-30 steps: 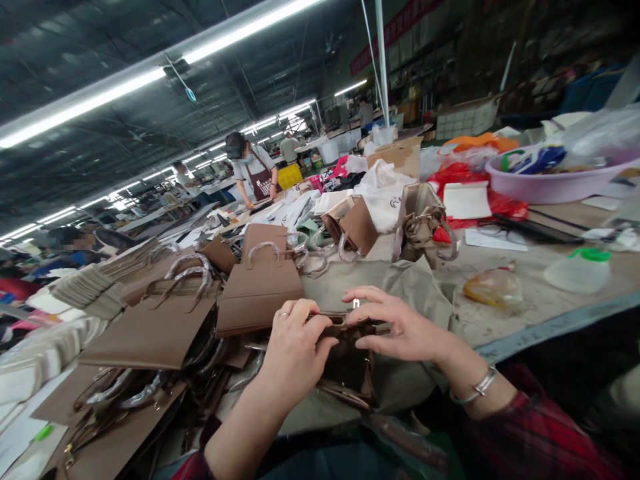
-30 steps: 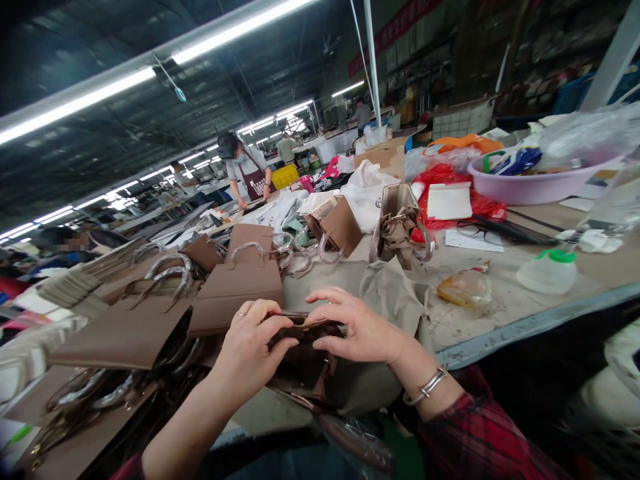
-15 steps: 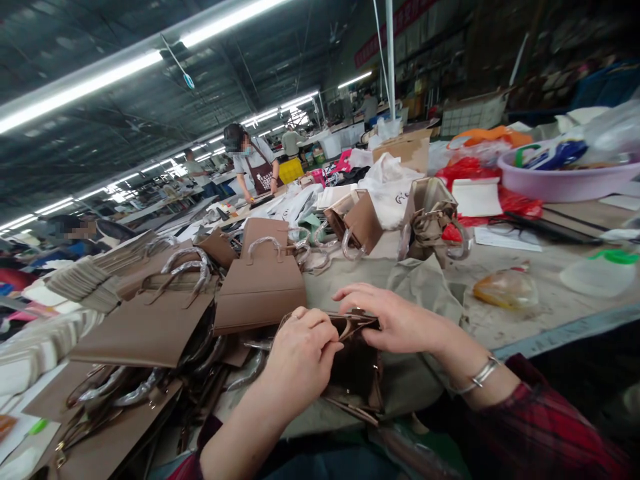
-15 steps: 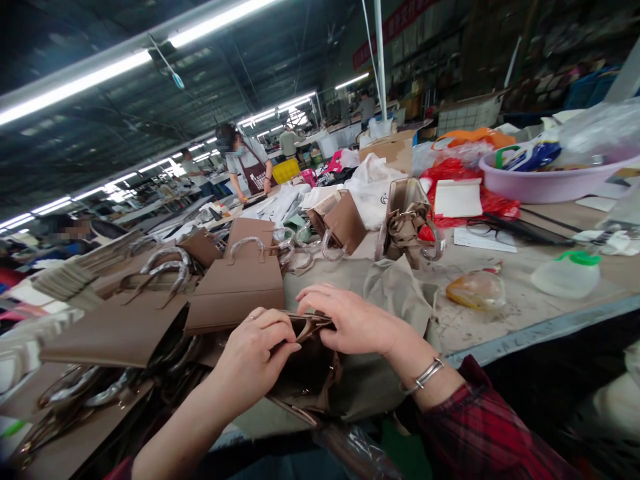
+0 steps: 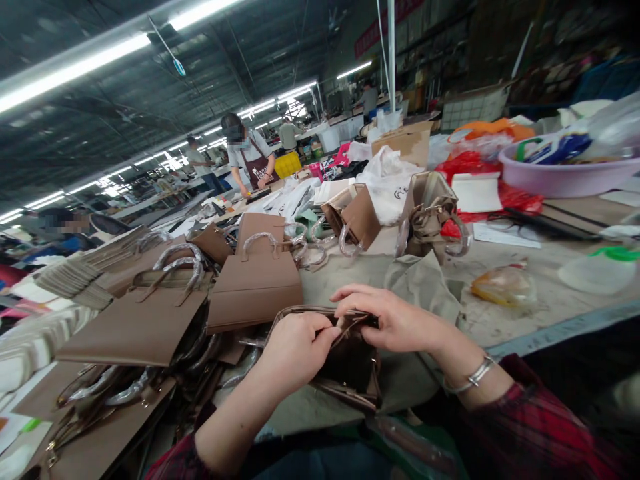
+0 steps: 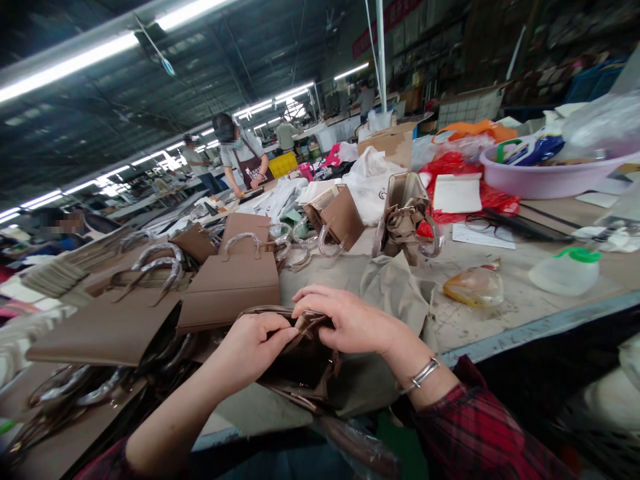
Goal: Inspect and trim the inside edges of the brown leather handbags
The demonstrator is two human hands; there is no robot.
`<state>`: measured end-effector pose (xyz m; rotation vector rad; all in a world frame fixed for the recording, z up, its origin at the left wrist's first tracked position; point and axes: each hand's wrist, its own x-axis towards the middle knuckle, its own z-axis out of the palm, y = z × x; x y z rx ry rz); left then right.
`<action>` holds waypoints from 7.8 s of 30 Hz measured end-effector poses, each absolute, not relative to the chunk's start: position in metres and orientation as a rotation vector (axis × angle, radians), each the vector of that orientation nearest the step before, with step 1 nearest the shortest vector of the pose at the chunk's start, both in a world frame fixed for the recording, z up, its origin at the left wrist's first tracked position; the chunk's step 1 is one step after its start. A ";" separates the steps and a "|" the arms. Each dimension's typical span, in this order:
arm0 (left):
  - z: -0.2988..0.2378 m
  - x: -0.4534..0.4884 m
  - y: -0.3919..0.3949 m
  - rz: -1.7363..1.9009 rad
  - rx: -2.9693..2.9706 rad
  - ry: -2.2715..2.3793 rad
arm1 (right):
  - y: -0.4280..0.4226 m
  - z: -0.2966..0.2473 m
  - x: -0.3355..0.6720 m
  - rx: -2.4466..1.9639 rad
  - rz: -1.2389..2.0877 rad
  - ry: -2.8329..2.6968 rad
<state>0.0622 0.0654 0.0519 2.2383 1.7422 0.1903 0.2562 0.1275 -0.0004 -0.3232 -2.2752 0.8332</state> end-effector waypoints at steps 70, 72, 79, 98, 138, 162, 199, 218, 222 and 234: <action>0.055 0.069 0.073 0.052 2.093 1.617 | 0.123 0.002 0.257 -0.389 0.519 -2.365; 0.056 0.070 0.070 0.075 2.143 1.652 | 0.123 0.001 0.257 -0.404 0.511 -2.362; 0.059 0.073 0.050 0.296 2.302 1.723 | 0.124 -0.001 0.257 -0.412 0.514 -2.329; 0.050 0.068 0.065 0.330 2.598 1.943 | 0.127 -0.011 0.256 -0.690 0.652 -2.159; 0.050 0.052 0.079 0.239 2.505 1.933 | 0.120 -0.007 0.240 -0.751 0.433 -2.122; 0.051 0.034 0.072 0.321 2.437 1.980 | 0.123 -0.002 0.234 -0.842 0.219 -2.302; 0.046 0.045 0.076 0.308 2.444 2.036 | 0.097 0.023 0.237 -1.165 -0.084 -2.504; 0.049 0.011 0.056 0.439 2.253 1.642 | 0.098 0.044 0.240 -1.187 -0.052 -2.696; 0.053 0.022 0.062 0.450 2.375 1.589 | 0.090 0.044 0.235 -1.205 -0.015 -2.666; 0.038 0.033 0.073 0.559 2.364 1.831 | 0.104 0.048 0.229 -1.211 0.056 -2.651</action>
